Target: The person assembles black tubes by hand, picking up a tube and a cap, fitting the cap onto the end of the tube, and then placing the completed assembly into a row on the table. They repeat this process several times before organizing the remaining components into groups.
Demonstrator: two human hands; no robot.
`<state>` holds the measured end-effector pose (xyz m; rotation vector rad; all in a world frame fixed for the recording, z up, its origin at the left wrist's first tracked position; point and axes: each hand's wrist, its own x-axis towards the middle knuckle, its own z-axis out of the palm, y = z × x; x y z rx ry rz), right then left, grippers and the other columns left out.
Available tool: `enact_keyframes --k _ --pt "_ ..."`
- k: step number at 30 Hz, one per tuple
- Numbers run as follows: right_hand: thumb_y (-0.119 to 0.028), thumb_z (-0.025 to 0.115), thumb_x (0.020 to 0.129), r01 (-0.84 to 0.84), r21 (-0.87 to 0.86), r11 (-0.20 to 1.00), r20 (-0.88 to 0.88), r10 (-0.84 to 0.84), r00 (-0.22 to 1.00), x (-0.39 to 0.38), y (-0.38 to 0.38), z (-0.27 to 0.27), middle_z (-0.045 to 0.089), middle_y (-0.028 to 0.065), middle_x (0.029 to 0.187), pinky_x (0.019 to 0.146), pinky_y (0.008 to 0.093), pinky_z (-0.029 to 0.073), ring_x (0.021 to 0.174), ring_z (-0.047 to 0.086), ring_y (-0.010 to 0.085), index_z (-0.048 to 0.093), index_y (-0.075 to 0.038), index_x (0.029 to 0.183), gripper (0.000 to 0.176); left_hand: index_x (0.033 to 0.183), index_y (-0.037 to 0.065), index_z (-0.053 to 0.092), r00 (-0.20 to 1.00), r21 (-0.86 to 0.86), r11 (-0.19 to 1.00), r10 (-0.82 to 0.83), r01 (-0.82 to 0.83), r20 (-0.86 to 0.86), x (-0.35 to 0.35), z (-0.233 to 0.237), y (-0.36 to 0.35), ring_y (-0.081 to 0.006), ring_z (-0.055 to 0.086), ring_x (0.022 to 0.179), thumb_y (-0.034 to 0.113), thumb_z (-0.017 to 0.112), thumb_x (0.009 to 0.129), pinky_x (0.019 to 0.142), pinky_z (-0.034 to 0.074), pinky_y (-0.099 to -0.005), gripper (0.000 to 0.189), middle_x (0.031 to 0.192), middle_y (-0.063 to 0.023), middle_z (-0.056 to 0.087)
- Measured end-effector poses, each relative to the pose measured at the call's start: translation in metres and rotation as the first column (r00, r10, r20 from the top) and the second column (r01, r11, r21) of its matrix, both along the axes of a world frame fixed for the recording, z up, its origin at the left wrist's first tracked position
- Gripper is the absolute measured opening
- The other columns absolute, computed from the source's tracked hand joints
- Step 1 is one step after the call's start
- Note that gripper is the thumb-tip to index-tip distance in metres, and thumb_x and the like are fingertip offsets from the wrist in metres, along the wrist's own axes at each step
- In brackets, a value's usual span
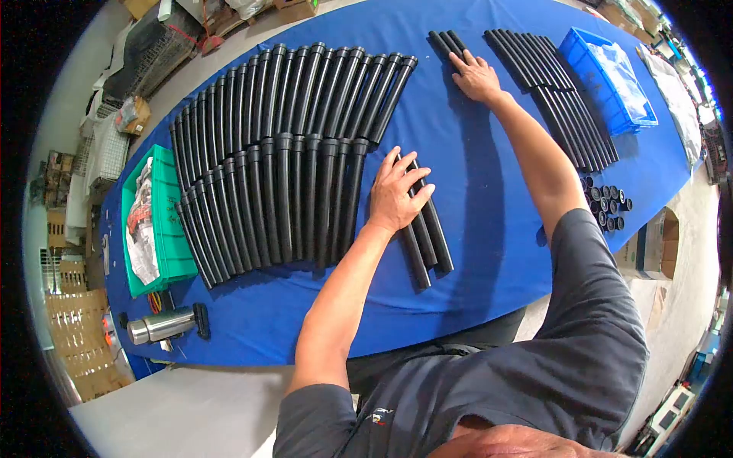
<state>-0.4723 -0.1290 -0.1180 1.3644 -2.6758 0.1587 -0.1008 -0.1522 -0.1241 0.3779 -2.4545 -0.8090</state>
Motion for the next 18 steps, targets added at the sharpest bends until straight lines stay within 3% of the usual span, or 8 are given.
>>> enact_keyframes --k 2,7,13,18 --pt "-0.038 0.053 0.096 -0.005 -0.007 1.0 -0.016 0.005 1.0 0.01 0.006 0.001 0.034 0.0128 0.164 0.112 0.0577 0.039 0.142 0.041 0.0472 0.035 -0.028 0.159 0.066 0.11 0.016 0.078 1.0 0.0 1.0 -0.009 0.009 -0.008 0.0 -0.002 0.0 -0.0406 0.043 0.143 0.035 0.079 0.082 0.117 0.038 -0.0484 0.034 0.138 -0.0132 0.063" --pt "-0.035 0.055 0.096 -0.005 -0.064 0.998 -0.011 0.004 1.0 0.047 0.034 0.006 0.041 0.0135 0.159 0.111 0.0565 0.041 0.139 0.045 0.0466 0.041 -0.019 0.155 0.062 0.11 0.015 0.078 1.0 0.015 1.0 -0.006 0.006 -0.014 0.001 0.0 0.001 -0.0412 0.043 0.142 0.032 0.08 0.081 0.118 0.037 -0.0491 0.034 0.137 -0.014 0.064" --pt "-0.029 0.06 0.093 -0.045 -0.136 0.99 -0.071 0.036 0.997 0.106 0.084 0.005 0.047 0.0125 0.15 0.103 0.0572 0.046 0.132 0.05 0.046 0.046 -0.015 0.149 0.06 0.108 0.015 0.079 1.0 -0.015 1.0 0.014 -0.014 -0.005 0.0 -0.002 0.001 -0.0382 0.044 0.142 0.035 0.078 0.082 0.118 0.038 -0.0476 0.033 0.136 -0.0131 0.064" --pt "-0.027 0.063 0.092 -0.053 -0.135 0.989 -0.097 0.04 0.994 0.167 0.134 0.006 0.045 0.0147 0.154 0.1 0.0572 0.048 0.131 0.051 0.0456 0.046 -0.015 0.15 0.062 0.109 0.014 0.079 1.0 -0.035 0.999 0.007 -0.007 0.001 -0.001 -0.004 0.0 -0.0384 0.044 0.142 0.035 0.078 0.083 0.118 0.037 -0.0475 0.034 0.137 -0.014 0.064"
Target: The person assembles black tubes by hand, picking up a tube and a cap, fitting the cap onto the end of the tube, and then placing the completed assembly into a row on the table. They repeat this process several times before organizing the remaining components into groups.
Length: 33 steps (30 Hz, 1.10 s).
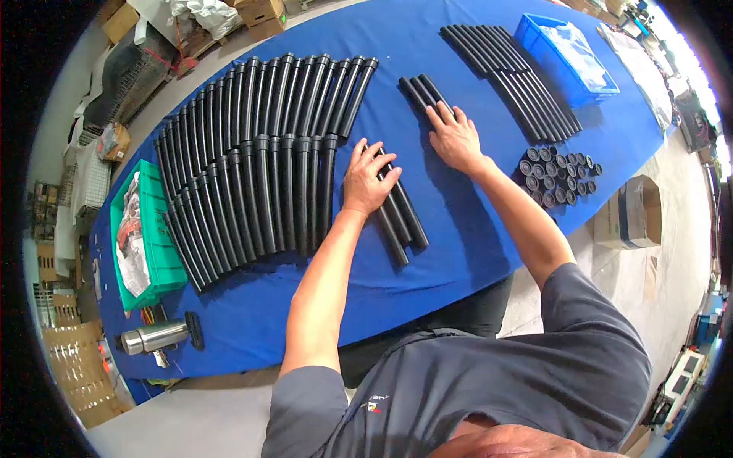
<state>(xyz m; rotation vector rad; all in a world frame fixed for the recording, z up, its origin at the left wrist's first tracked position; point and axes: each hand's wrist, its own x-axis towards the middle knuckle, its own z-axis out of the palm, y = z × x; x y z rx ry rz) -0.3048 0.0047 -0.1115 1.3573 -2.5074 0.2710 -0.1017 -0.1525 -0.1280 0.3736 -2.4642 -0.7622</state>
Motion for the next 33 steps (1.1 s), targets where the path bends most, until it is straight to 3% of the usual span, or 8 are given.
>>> enact_keyframes --k 9,13,17,20,23,29,30,33 --pt "-0.022 0.063 0.09 0.041 0.022 0.999 0.118 -0.044 0.992 0.121 0.077 0.018 0.044 0.0159 0.154 0.101 0.0597 0.046 0.135 0.046 0.0469 0.048 -0.013 0.149 0.061 0.108 0.014 0.08 0.999 -0.04 0.999 -0.01 0.009 -0.032 -0.002 -0.006 -0.003 -0.0394 0.045 0.14 0.038 0.077 0.082 0.117 0.039 -0.0473 0.035 0.136 -0.014 0.065" --pt "-0.026 0.064 0.093 0.049 0.014 0.999 0.201 -0.05 0.978 0.163 0.098 0.023 0.044 0.015 0.155 0.103 0.0595 0.044 0.138 0.043 0.0465 0.049 -0.013 0.149 0.06 0.118 0.012 0.075 0.999 -0.054 0.998 -0.032 0.03 -0.028 -0.005 -0.009 -0.006 -0.0394 0.045 0.14 0.035 0.075 0.084 0.117 0.038 -0.0471 0.041 0.136 -0.0142 0.064" --pt "-0.026 0.064 0.095 0.085 0.01 0.996 0.249 -0.085 0.965 0.174 0.099 0.023 0.044 0.0143 0.156 0.106 0.0583 0.042 0.14 0.041 0.0454 0.05 -0.013 0.149 0.057 0.138 0.005 0.059 0.997 -0.025 0.999 -0.044 0.043 -0.059 -0.014 -0.005 0.006 -0.0386 0.048 0.137 0.03 0.068 0.089 0.117 0.037 -0.0464 0.056 0.135 -0.0178 0.063" --pt "-0.027 0.061 0.098 0.111 -0.034 0.993 0.348 -0.092 0.933 0.174 0.1 0.021 0.043 0.0192 0.156 0.112 0.0567 0.038 0.14 0.04 0.0465 0.05 -0.011 0.148 0.053 0.135 0.004 0.06 0.988 0.076 0.989 -0.116 0.124 -0.102 -0.04 0.001 0.033 -0.0353 0.055 0.13 0.022 0.068 0.087 0.113 0.042 -0.0439 0.052 0.131 -0.018 0.064" --pt "-0.028 0.058 0.101 0.059 -0.111 0.992 0.228 -0.032 0.973 0.162 0.112 0.001 0.043 0.0255 0.154 0.117 0.0546 0.033 0.14 0.039 0.0484 0.05 -0.007 0.147 0.051 0.136 0.004 0.059 0.955 -0.018 0.967 -0.252 0.252 -0.156 -0.063 0.001 0.046 -0.0352 0.058 0.127 0.019 0.068 0.085 0.111 0.045 -0.0442 0.054 0.132 -0.0176 0.065" --pt "-0.028 0.062 0.099 0.045 -0.112 0.993 0.314 -0.008 0.949 0.158 0.124 0.01 0.043 0.0288 0.152 0.119 0.0531 0.031 0.138 0.04 0.0481 0.05 -0.006 0.147 0.054 0.132 0.005 0.061 0.99 0.299 0.945 -0.139 0.129 0.012 -0.066 0.018 0.055 -0.032 0.06 0.128 0.016 0.07 0.085 0.108 0.048 -0.0426 0.049 0.132 -0.0157 0.068" --pt "-0.028 0.062 0.099 0.024 -0.125 0.992 0.335 0.02 0.942 0.156 0.127 0.012 0.042 0.0289 0.153 0.119 0.0528 0.032 0.138 0.041 0.0476 0.049 -0.005 0.147 0.055 0.137 0.004 0.059 0.986 0.442 0.884 -0.164 0.152 -0.012 -0.067 0.015 0.052 -0.0309 0.056 0.135 0.017 0.069 0.089 0.112 0.044 -0.0406 0.051 0.14 -0.0175 0.063" --pt "-0.034 0.074 0.091 0.006 -0.293 0.956 0.476 0.14 0.868 0.143 0.144 0.009 0.025 0.0323 0.161 0.122 0.0501 0.028 0.147 0.031 0.0486 0.037 -0.004 0.156 0.081 0.144 0.006 0.055 0.971 0.345 0.934 -0.014 0.098 -0.238 -0.066 -0.01 0.043 -0.0307 0.047 0.144 0.019 0.068 0.093 0.118 0.037 -0.0399 0.054 0.15 -0.0195 0.055"
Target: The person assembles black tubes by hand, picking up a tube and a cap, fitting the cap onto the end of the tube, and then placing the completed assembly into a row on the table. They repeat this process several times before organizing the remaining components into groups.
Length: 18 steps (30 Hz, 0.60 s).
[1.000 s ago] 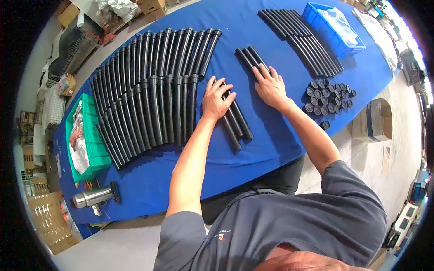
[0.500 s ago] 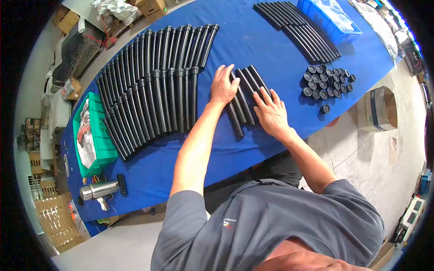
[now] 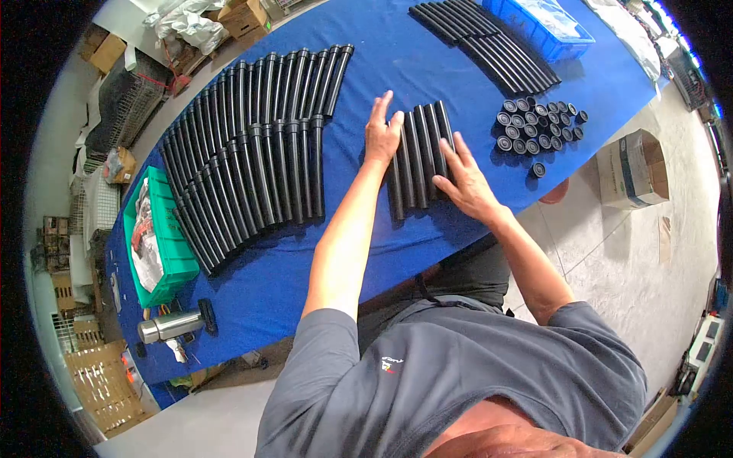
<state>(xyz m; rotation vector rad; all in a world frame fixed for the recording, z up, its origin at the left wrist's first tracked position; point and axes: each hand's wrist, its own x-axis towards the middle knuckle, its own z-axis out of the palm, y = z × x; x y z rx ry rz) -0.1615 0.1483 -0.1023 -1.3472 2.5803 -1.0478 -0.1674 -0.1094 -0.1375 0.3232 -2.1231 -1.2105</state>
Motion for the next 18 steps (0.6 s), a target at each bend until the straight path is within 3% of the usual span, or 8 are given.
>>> enact_keyframes --k 2,3,6,7,11,14,15,18 --pt "-0.038 0.081 0.085 -0.003 -0.078 0.997 0.154 0.015 0.988 0.001 0.018 0.025 0.015 0.034 0.164 0.124 0.0489 0.025 0.151 0.023 0.0491 0.029 -0.005 0.16 0.098 0.147 0.007 0.054 0.998 0.02 0.998 -0.057 0.058 -0.007 0.028 0.011 0.0 -0.0347 0.034 0.151 0.028 0.07 0.095 0.123 0.029 -0.0429 0.058 0.159 -0.0251 0.041" --pt "-0.044 0.088 0.076 -0.061 -0.009 0.998 0.124 0.062 0.99 -0.005 0.029 0.023 0.006 0.0359 0.165 0.125 0.0488 0.022 0.154 0.015 0.0495 0.02 -0.006 0.163 0.117 0.148 0.007 0.053 0.993 -0.022 0.994 -0.105 0.107 0.047 0.052 0.026 0.005 -0.0359 0.034 0.151 0.033 0.073 0.093 0.123 0.028 -0.0433 0.064 0.16 -0.0261 0.038" --pt "-0.047 0.09 0.072 -0.159 0.092 0.983 0.081 0.152 0.985 -0.006 0.047 0.023 0.009 0.037 0.164 0.125 0.0488 0.024 0.152 0.019 0.0511 0.021 -0.008 0.163 0.121 0.152 0.009 0.048 0.951 -0.248 0.927 -0.234 0.281 0.203 0.125 0.04 0.024 -0.0405 0.029 0.153 0.051 0.08 0.083 0.124 0.025 -0.047 0.087 0.164 -0.0277 0.029" --pt "-0.052 0.089 0.07 -0.156 0.144 0.977 0.04 0.152 0.988 -0.006 0.047 0.022 0.011 0.038 0.163 0.124 0.0502 0.025 0.152 0.02 0.0506 0.022 -0.01 0.163 0.122 0.155 0.012 0.043 0.919 -0.324 0.874 -0.276 0.362 0.282 0.142 0.037 0.029 -0.0434 0.021 0.155 0.059 0.082 0.077 0.124 0.024 -0.0506 0.1 0.166 -0.0274 0.024" --pt "-0.061 0.084 0.07 -0.117 0.249 0.961 -0.112 0.149 0.982 -0.002 0.03 0.016 0.014 0.0396 0.162 0.125 0.053 0.021 0.152 0.021 0.0498 0.025 -0.012 0.162 0.12 0.161 0.025 0.035 0.838 -0.412 0.773 -0.27 0.482 0.474 0.17 0.033 0.049 -0.0491 0.014 0.154 0.062 0.08 0.074 0.124 0.023 -0.056 0.105 0.169 -0.0254 0.007" --pt "-0.061 0.084 0.071 -0.14 0.221 0.965 -0.123 0.17 0.978 -0.005 0.016 0.011 0.014 0.0402 0.161 0.125 0.0529 0.021 0.151 0.022 0.0506 0.026 -0.012 0.162 0.119 0.161 0.026 0.034 0.858 -0.458 0.778 -0.194 0.43 0.476 0.157 0.028 0.057 -0.049 0.014 0.154 0.062 0.076 0.078 0.123 0.023 -0.0585 0.1 0.17 -0.0245 0.007" --pt "-0.06 0.083 0.073 -0.154 0.212 0.965 -0.129 0.183 0.974 -0.006 0.01 0.009 0.015 0.0408 0.161 0.125 0.0535 0.022 0.151 0.023 0.0516 0.031 -0.015 0.161 0.112 0.16 0.023 0.036 0.867 -0.485 0.768 -0.181 0.419 0.464 0.152 0.025 0.059 -0.0509 0.016 0.153 0.061 0.074 0.082 0.122 0.022 -0.0602 0.095 0.168 -0.0279 0.011" --pt "-0.06 0.081 0.074 -0.199 0.227 0.953 -0.198 0.245 0.949 -0.022 0.007 0.003 0.016 0.0401 0.161 0.124 0.0539 0.023 0.15 0.025 0.0524 0.037 -0.019 0.159 0.104 0.16 0.024 0.038 0.865 -0.539 0.737 -0.123 0.408 0.487 0.138 0.018 0.062 -0.0537 0.018 0.151 0.061 0.072 0.083 0.121 0.023 -0.062 0.091 0.167 -0.0273 0.016"
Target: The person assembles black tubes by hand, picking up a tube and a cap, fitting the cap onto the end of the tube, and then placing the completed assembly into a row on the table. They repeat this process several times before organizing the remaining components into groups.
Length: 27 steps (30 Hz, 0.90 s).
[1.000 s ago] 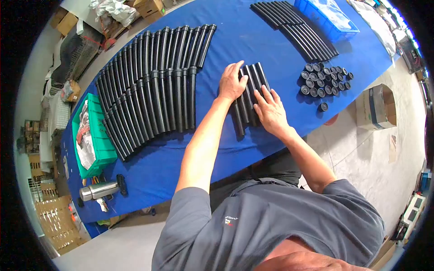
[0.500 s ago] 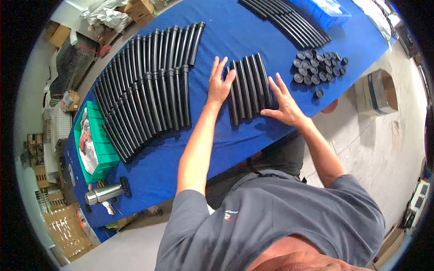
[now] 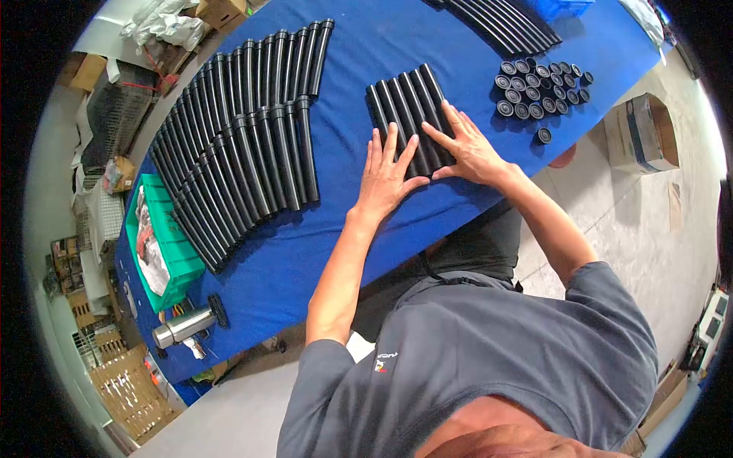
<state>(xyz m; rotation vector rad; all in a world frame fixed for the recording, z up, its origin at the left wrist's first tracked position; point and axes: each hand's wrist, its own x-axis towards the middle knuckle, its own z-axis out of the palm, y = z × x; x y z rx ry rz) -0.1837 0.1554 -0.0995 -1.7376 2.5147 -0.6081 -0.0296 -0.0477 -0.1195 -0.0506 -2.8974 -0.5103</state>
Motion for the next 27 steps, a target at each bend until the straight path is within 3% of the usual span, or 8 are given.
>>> enact_keyframes --k 2,8,14,18,22,27 --pt "-0.055 0.081 0.076 -0.057 -0.013 0.998 -0.008 0.057 0.998 -0.018 0.0 0.002 0.016 0.038 0.162 0.124 0.054 0.024 0.15 0.025 0.052 0.041 -0.02 0.157 0.097 0.158 0.023 0.042 0.997 -0.002 0.999 0.04 -0.04 -0.064 -0.013 -0.007 0.005 -0.0603 0.02 0.147 0.061 0.072 0.083 0.119 0.025 -0.0647 0.089 0.166 -0.0278 0.021" --pt "-0.052 0.081 0.078 -0.062 0.0 0.998 -0.022 0.062 0.998 -0.034 -0.002 0.001 0.017 0.0359 0.163 0.124 0.0535 0.024 0.15 0.024 0.0515 0.04 -0.018 0.157 0.095 0.155 0.018 0.045 0.989 0.029 0.998 0.054 -0.05 -0.137 -0.031 -0.013 0.007 -0.0623 0.024 0.145 0.056 0.074 0.084 0.118 0.027 -0.0649 0.086 0.163 -0.0282 0.027" --pt "-0.045 0.085 0.076 0.004 -0.003 1.0 0.007 -0.004 1.0 -0.026 -0.003 -0.006 0.018 0.0315 0.165 0.123 0.0522 0.026 0.151 0.025 0.049 0.041 -0.018 0.157 0.097 0.153 0.018 0.048 0.979 0.037 0.996 0.083 -0.078 -0.184 -0.029 -0.017 0.007 -0.0599 0.024 0.146 0.062 0.066 0.087 0.121 0.026 -0.0607 0.081 0.165 -0.0241 0.028" --pt "-0.039 0.091 0.07 0.039 -0.114 0.993 0.043 -0.034 0.998 -0.021 -0.002 -0.003 0.017 0.0295 0.166 0.122 0.052 0.028 0.152 0.023 0.0475 0.039 -0.016 0.158 0.105 0.154 0.019 0.047 0.984 0.073 0.993 0.102 -0.092 -0.15 -0.025 -0.016 0.008 -0.0577 0.021 0.149 0.064 0.065 0.088 0.123 0.022 -0.0606 0.081 0.166 -0.0242 0.025" --pt "-0.036 0.09 0.071 0.086 -0.095 0.992 0.105 -0.076 0.992 -0.016 0.0 -0.002 0.019 0.0292 0.165 0.121 0.0514 0.03 0.151 0.026 0.0471 0.032 -0.014 0.161 0.109 0.153 0.016 0.048 0.982 0.147 0.983 0.128 -0.107 -0.138 -0.02 -0.007 0.011 -0.0548 0.024 0.149 0.063 0.067 0.087 0.123 0.023 -0.06 0.084 0.166 -0.0249 0.024" --pt "-0.03 0.086 0.079 0.107 -0.05 0.993 0.068 -0.104 0.992 -0.009 0.005 -0.002 0.019 0.0285 0.165 0.12 0.0511 0.032 0.148 0.03 0.0477 0.031 -0.011 0.16 0.1 0.154 0.017 0.047 0.979 0.121 0.984 0.146 -0.129 -0.144 -0.004 -0.007 0.018 -0.0505 0.03 0.148 0.052 0.069 0.09 0.122 0.026 -0.0589 0.076 0.166 -0.0249 0.023"
